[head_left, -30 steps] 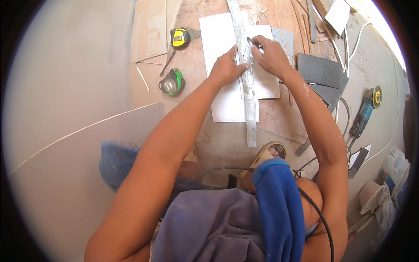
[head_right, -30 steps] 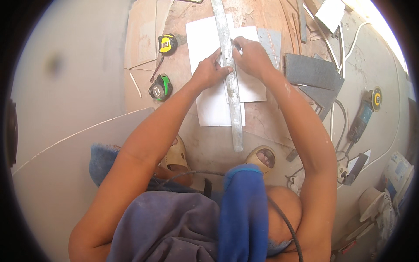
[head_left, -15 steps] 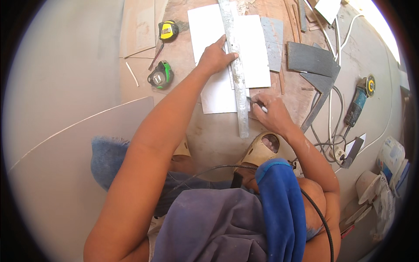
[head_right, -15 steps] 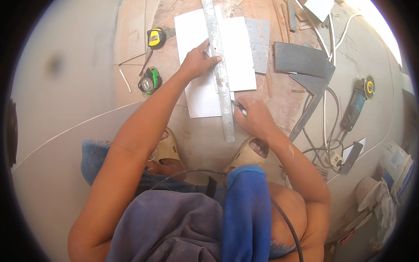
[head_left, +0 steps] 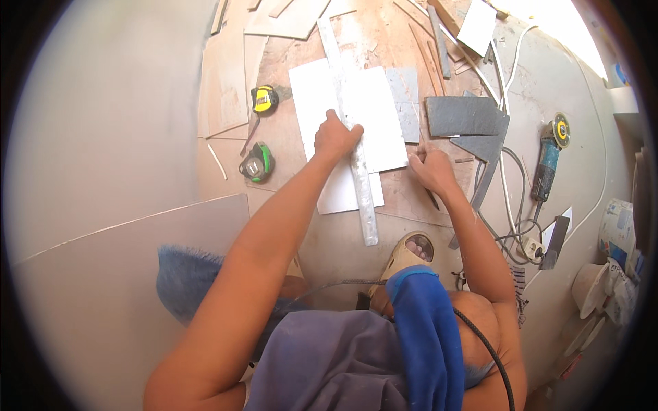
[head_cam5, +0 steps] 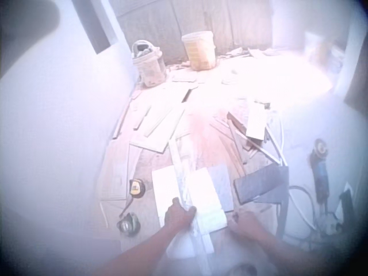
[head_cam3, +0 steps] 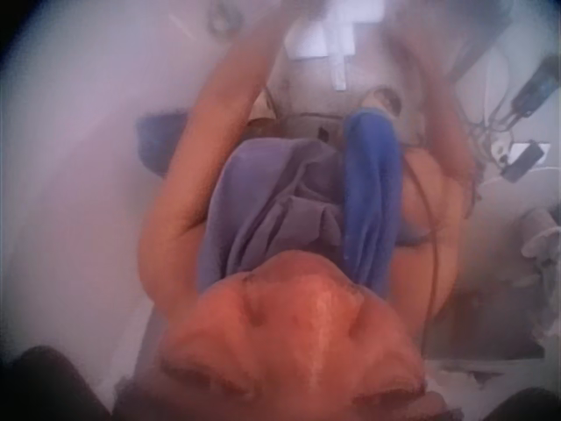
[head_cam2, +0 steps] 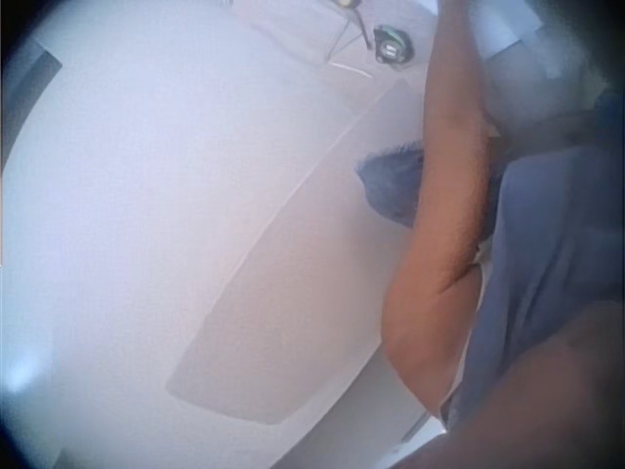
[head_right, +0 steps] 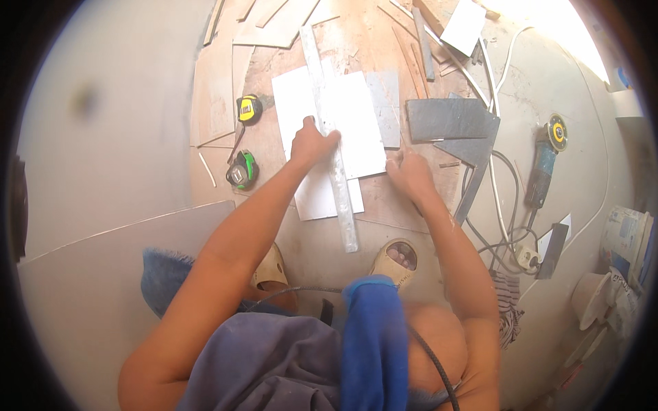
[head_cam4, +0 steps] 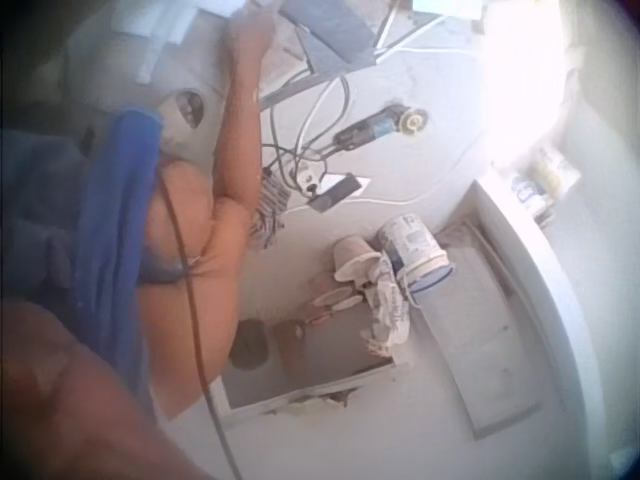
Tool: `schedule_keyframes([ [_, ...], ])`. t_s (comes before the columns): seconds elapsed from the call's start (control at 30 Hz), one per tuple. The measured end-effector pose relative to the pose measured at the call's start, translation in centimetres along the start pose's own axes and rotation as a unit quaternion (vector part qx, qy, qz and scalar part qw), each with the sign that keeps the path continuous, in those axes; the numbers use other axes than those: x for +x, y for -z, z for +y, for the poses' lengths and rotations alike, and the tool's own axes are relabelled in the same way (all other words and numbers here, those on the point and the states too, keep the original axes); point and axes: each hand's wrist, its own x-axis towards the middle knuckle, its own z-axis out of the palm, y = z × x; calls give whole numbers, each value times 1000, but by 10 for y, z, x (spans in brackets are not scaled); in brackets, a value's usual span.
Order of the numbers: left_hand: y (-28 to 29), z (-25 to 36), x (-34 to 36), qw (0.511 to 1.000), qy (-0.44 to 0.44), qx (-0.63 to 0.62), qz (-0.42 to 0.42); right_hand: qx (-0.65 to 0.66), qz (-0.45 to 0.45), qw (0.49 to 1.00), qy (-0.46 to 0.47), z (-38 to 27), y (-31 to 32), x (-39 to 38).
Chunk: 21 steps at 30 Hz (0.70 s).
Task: The person measures and marks a white rectangular tile with a tape measure and marker, then uses a metal straightedge to guide an angle grinder while cutting along the marked line. The person repeats the measure-mark-cut sequence on the same tile.
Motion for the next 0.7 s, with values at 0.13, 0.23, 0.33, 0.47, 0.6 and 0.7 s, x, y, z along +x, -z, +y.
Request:
schedule_keyframes([
  [0.13,14,-11,-8,999,17,40,7,148,-61,985,-62,8,-18,14],
  [0.23,26,-40,-9,997,13,72,-13,192,-81,976,-64,5,-24,13],
  [0.33,32,-36,-18,994,32,93,49,266,-92,958,-47,9,-28,15],
  [0.47,40,-16,-13,910,-367,60,185,197,-132,970,50,-25,26,7],
  [0.6,69,58,-37,777,-587,143,175,115,-82,970,199,-60,113,-14],
  [0.7,96,95,-49,882,-428,68,-183,119,-104,976,147,-65,153,-24],
])
